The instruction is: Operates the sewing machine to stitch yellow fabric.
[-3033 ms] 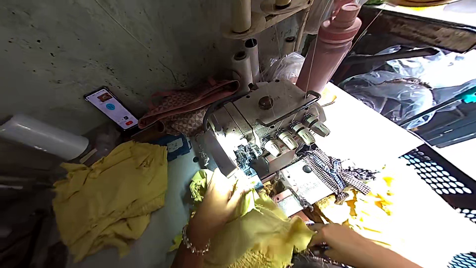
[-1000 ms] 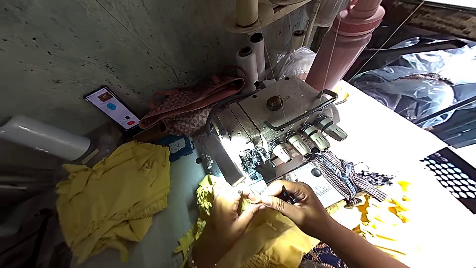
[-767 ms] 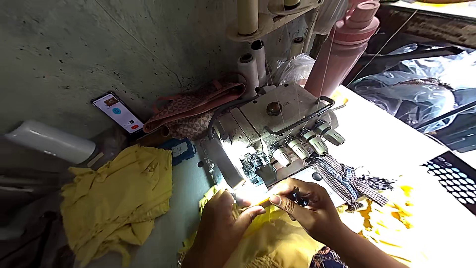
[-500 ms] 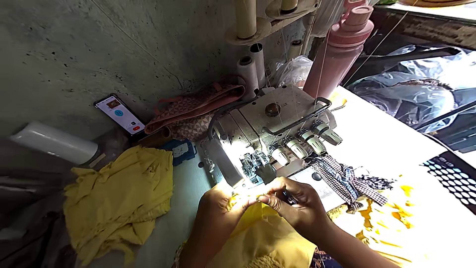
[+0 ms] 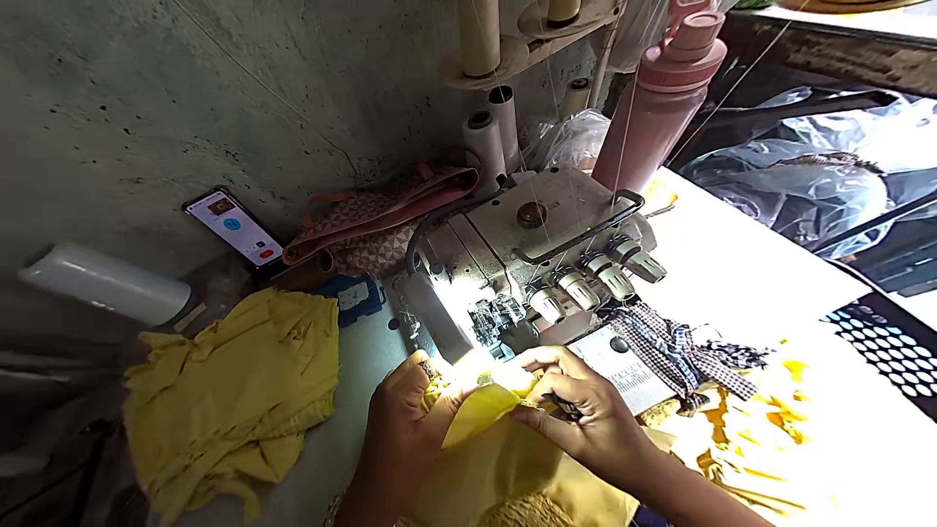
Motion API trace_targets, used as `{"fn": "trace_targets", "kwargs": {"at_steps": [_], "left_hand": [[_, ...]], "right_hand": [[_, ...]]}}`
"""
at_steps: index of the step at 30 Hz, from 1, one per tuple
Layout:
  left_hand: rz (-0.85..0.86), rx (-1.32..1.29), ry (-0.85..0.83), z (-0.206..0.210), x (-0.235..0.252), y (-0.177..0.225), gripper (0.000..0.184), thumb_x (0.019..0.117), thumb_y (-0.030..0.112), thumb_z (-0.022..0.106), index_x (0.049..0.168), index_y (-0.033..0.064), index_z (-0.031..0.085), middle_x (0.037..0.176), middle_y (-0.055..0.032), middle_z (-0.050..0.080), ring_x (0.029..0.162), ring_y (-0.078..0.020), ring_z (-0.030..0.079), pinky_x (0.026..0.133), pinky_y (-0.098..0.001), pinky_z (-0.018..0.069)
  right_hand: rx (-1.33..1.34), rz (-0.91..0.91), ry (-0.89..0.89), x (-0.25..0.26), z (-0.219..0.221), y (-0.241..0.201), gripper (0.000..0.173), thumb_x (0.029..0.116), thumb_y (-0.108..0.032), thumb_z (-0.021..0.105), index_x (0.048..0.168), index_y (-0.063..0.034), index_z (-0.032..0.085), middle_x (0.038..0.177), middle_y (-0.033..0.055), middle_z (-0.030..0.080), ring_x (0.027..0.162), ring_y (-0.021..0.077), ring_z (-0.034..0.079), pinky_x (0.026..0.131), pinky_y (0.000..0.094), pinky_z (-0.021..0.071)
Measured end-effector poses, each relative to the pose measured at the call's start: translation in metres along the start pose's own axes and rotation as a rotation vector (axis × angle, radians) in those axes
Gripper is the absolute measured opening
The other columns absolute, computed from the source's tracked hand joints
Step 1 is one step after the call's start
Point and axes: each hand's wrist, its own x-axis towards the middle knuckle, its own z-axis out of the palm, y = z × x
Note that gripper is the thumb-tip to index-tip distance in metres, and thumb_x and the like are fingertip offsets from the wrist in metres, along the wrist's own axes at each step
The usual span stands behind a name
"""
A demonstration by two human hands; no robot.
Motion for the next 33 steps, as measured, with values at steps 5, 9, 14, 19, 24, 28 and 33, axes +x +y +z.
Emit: {"fn": "trace_targets", "kwargs": {"at_steps": [5,9,14,19,24,28,33], "left_hand": [[0.047,0.074,0.075,0.001,-0.004,0.004,0.029,0.0929,0.036,0.067,0.083,0.0093,0.063,0.085,0.0002,0.066,0.086,-0.0016,0.061,0.078,-0.0208,0.0445],[0.046,0.168,0.069,0.007,-0.008,0.011,0.028,0.0933,0.039,0.067,0.084,0.0122,0.067,0.085,0.0007,0.068,0.081,-0.0063,0.062,0.076,-0.0287,0.0433],[0.034,0.180,-0.030,0.062,-0.006,-0.021,0.026,0.0938,0.043,0.063,0.086,0.0209,0.076,0.086,0.0053,0.068,0.087,-0.0110,0.063,0.085,-0.0448,0.0401],[-0.005,0.125,-0.048,0.063,-0.006,-0.022,0.024,0.0939,0.043,0.063,0.084,0.0238,0.074,0.084,0.0098,0.066,0.085,-0.0064,0.059,0.086,-0.0441,0.0362],[-0.021,0.088,-0.061,0.063,-0.005,-0.020,0.021,0.0933,0.040,0.063,0.085,0.0243,0.076,0.083,0.0103,0.065,0.086,-0.0051,0.058,0.088,-0.0443,0.0332],[-0.016,0.082,-0.050,0.063,-0.005,-0.023,0.023,0.0930,0.042,0.065,0.083,0.0233,0.075,0.082,0.0101,0.064,0.085,-0.0054,0.057,0.087,-0.0439,0.0334],[-0.027,0.107,-0.055,0.062,-0.008,-0.020,0.026,0.0976,0.039,0.059,0.084,0.0228,0.074,0.083,0.0083,0.065,0.088,-0.0070,0.059,0.089,-0.0457,0.0333]], "right_hand": [[-0.043,-0.036,-0.085,0.002,0.000,-0.005,0.034,0.0943,-0.035,0.069,0.076,-0.0085,0.060,0.069,0.0001,0.056,0.060,0.0011,0.049,0.053,0.0151,0.0393],[0.248,0.143,-0.101,-0.008,-0.012,-0.016,0.024,0.0928,-0.025,0.074,0.090,-0.0122,0.054,0.072,-0.0092,0.055,0.061,-0.0105,0.047,0.054,0.0053,0.0373],[0.505,0.663,-0.095,-0.037,-0.013,0.014,0.035,0.0804,-0.012,0.078,0.108,-0.0149,0.057,0.079,-0.0124,0.062,0.067,-0.0037,0.060,0.062,0.0146,0.0507],[0.221,0.431,-0.088,-0.026,-0.019,0.013,0.041,0.0851,-0.031,0.080,0.118,-0.0136,0.063,0.080,-0.0128,0.064,0.062,-0.0075,0.053,0.056,0.0104,0.0437],[-0.063,0.117,-0.036,0.019,-0.015,0.009,0.051,0.0939,-0.049,0.069,0.124,-0.0082,0.071,0.106,0.0010,0.064,0.082,-0.0054,0.056,0.067,0.0088,0.0472],[0.008,0.193,-0.059,0.031,-0.012,0.009,0.036,0.0896,-0.044,0.074,0.090,-0.0072,0.075,0.090,-0.0052,0.058,0.074,-0.0098,0.048,0.062,0.0055,0.0382],[0.051,0.204,-0.024,0.031,-0.009,0.010,0.027,0.0929,-0.030,0.071,0.079,-0.0078,0.070,0.080,-0.0065,0.060,0.071,-0.0095,0.051,0.062,0.0063,0.0403]]}}
